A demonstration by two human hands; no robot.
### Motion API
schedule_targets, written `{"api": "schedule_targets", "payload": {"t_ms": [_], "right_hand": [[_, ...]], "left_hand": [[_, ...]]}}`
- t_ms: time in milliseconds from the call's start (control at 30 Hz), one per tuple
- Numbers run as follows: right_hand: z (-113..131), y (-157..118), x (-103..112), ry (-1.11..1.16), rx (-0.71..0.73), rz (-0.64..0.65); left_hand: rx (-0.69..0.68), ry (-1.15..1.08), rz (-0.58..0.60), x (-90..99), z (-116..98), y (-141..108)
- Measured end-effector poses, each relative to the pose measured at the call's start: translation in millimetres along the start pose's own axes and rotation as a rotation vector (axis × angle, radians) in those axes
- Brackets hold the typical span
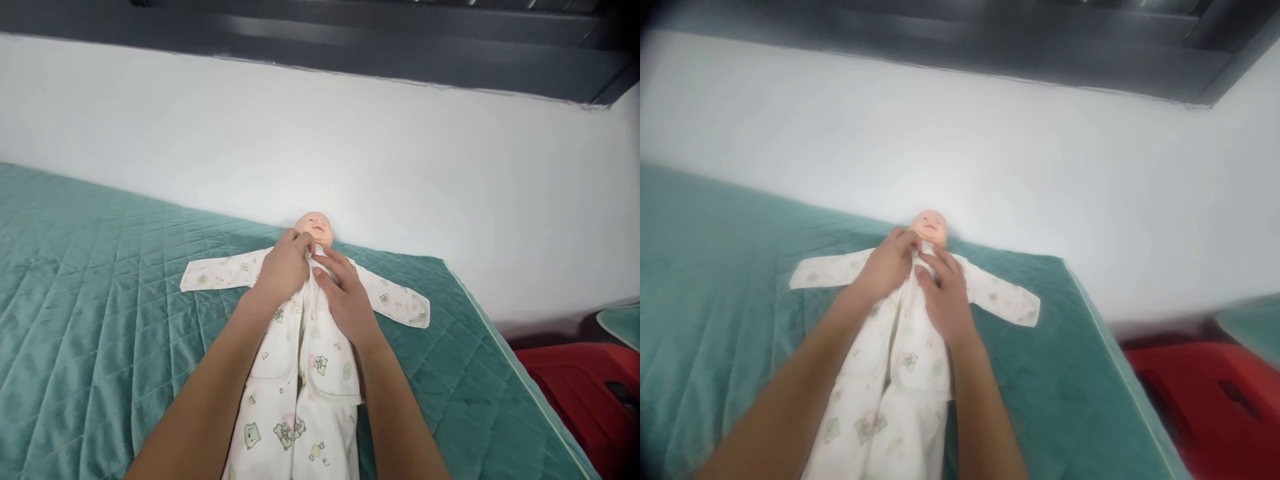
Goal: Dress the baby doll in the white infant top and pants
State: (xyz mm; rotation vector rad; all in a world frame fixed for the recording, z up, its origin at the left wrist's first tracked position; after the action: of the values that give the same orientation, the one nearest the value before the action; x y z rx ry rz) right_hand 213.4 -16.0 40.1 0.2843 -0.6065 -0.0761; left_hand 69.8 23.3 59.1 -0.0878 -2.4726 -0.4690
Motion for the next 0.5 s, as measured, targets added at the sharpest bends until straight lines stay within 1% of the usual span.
{"api": "schedule_targets", "payload": {"t_ms": [100,167,233,300,333,400,467,500], "right_hand": [[0.0,-0.2,0.5,-0.041,0.01,0.038],[-2.3,0.7,2.1,-0.052,0.015,0.064],[-6.0,2.4,5.2,-0.038,0.017,0.09],[-8.4,4.0,9.9,-0.013,0.017,0.084],[-8.0,4.2,12.6,-0.005,0.016,0.058],[-1.9,2.0,17.5,-0.019,0.013,-0.05],[10.7,-4.7,19.6,-0.058,0.012,-0.158],[18.3,-9.6,18.8,-0.077,0.013,-0.181]], "left_hand": [[0.002,-0.093,-0.025,-0.7,2.0,1.0],[-0.005,-0.158,-0.065,-0.5,2.4,1.4],[-0.024,-0.211,-0.144,1.5,0.9,1.4],[-0.034,-0.253,-0.245,5.6,-2.3,-0.2],[-0.029,-0.273,-0.289,8.1,-4.4,-2.0],[0.003,-0.316,-0.341,12.8,-8.5,-8.0],[0.043,-0.359,-0.335,16.0,-11.6,-17.4],[0.059,-0.378,-0.321,16.8,-12.4,-23.2]]}}
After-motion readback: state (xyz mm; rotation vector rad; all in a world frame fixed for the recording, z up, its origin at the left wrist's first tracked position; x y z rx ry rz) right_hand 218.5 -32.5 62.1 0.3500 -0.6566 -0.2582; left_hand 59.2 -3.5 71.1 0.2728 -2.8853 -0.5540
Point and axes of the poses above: each hand's wrist, its own y-axis towards the middle knuckle, its own x-axis out of the back of the hand, z = x × y, the point moved 1 cm from there along y, towards the middle knuckle, and after that the axes turned 8 degrees about -y, right-handed, at the moved point
